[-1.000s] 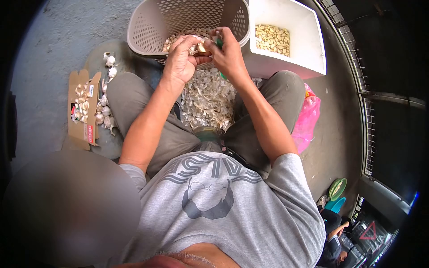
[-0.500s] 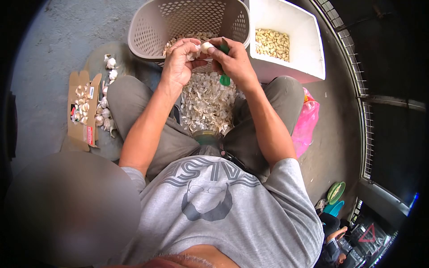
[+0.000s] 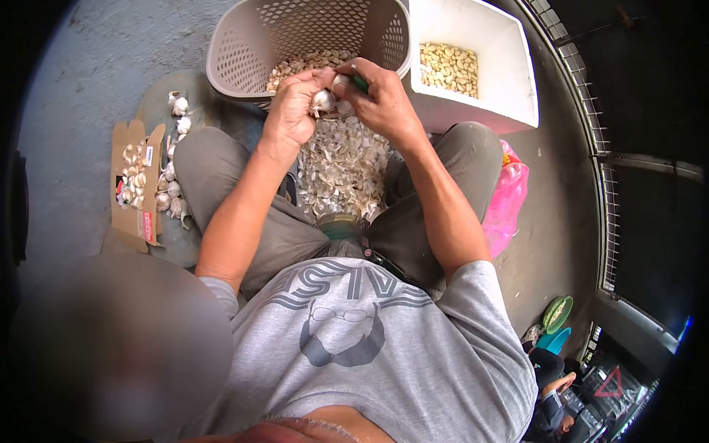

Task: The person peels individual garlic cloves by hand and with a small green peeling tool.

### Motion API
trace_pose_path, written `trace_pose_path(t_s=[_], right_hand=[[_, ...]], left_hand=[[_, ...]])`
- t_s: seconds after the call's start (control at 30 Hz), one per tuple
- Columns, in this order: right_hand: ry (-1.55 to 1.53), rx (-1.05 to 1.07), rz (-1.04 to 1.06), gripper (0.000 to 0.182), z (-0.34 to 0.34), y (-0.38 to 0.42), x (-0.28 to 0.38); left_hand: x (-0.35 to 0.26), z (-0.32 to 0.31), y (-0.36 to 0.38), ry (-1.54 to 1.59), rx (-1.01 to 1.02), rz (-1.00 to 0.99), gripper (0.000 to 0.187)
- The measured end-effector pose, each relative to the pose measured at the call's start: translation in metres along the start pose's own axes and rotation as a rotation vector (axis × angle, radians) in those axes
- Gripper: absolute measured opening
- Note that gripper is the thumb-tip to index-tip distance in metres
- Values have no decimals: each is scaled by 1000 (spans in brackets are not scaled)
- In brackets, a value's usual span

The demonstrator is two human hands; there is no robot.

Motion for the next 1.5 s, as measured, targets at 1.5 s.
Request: trace_pose_path(t_s=[1.5], right_hand=[[-356,14,-53,27,8,-6,-1]], left_hand=[[2,14,-12,-70,-205,-69,31]])
Point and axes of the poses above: each hand's wrist, its own y-axis away from the middle knuckle, its own z-axis out of the back of the hand, x = y × z, the point moved 6 cm from there along -y, towards the middle knuckle, and after that the axes turned 5 degrees about x, right-handed, at the moved point
